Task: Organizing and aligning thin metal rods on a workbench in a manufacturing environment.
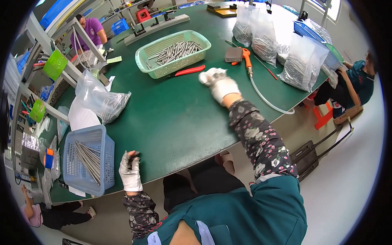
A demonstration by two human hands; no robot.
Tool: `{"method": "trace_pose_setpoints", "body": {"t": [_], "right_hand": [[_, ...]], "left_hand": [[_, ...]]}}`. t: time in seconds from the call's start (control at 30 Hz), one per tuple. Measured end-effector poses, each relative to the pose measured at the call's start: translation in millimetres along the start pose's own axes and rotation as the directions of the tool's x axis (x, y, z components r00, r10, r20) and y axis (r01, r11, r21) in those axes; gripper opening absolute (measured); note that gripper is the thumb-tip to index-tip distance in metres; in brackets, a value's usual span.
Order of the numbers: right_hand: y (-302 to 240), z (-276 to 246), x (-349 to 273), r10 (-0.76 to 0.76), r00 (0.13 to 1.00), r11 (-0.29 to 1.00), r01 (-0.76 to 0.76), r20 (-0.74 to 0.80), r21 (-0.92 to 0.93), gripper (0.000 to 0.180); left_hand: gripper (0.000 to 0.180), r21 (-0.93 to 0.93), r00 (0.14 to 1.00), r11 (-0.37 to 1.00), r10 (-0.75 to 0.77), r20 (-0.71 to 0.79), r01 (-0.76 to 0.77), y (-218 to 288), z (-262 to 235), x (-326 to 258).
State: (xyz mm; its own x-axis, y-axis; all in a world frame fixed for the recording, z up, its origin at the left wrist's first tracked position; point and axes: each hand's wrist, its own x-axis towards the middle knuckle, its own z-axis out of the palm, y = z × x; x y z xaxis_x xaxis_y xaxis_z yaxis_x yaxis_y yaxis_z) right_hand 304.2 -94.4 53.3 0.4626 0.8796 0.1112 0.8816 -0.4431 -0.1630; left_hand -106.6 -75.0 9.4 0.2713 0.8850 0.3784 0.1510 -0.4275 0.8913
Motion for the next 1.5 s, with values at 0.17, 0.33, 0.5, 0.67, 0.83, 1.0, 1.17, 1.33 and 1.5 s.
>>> {"method": "trace_pose_setpoints", "body": {"t": [0.17, 0.33, 0.5, 0.67, 0.83, 1.0, 1.17, 1.33, 1.5], "right_hand": [[44, -30, 1, 0.199, 0.977, 0.956, -0.211, -0.079, -0.205, 0.033], [-31, -49, -43, -0.147, 0.949, 0.955, 0.064, -0.277, -0.290, 0.053], [-89, -14, -112, -0.751, 0.654, 0.660, 0.740, 0.092, 0.131, 0.058], [-84, -3, -97, -0.717, 0.697, 0.685, 0.705, 0.003, 0.183, 0.055], [-91, 4, -100, -0.636, 0.717, 0.677, 0.696, -0.287, 0.238, 0.053], [-99, 4, -96, -0.588, 0.701, 0.648, 0.707, -0.404, 0.284, 0.056], [-95, 3, -98, -0.599, 0.692, 0.592, 0.722, -0.403, 0.359, 0.047], [-98, -1, -102, -0.615, 0.673, 0.548, 0.740, -0.412, 0.390, 0.040], [-94, -2, -100, -0.619, 0.673, 0.544, 0.739, -0.404, 0.397, 0.033]], "left_hand": [[0.036, 0.017, 1.000, 1.000, 0.011, 0.009, -0.011, 1, 4, 4], [0.039, 0.078, 0.998, 0.996, 0.054, -0.041, -0.051, 1, 1, 1], [0.026, 0.250, 0.979, 0.952, 0.197, -0.050, -0.179, 16, 4, 4], [0.021, 0.372, 0.827, 0.752, 0.556, 0.085, -0.544, 74, -13, -2], [0.035, 0.742, 0.815, 0.555, 0.579, -0.020, -0.376, 137, -82, 19], [0.080, 0.815, 0.777, 0.214, -0.501, -0.381, 0.538, 123, -154, 84], [0.117, 0.699, 0.529, 0.110, -0.739, -0.418, 0.707, 46, -164, 123], [0.132, 0.535, 0.472, 0.179, -0.737, -0.483, 0.826, -2, -161, 135], [0.135, 0.744, 0.441, -0.120, -0.740, -0.508, 0.657, 14, -121, 155]]}}
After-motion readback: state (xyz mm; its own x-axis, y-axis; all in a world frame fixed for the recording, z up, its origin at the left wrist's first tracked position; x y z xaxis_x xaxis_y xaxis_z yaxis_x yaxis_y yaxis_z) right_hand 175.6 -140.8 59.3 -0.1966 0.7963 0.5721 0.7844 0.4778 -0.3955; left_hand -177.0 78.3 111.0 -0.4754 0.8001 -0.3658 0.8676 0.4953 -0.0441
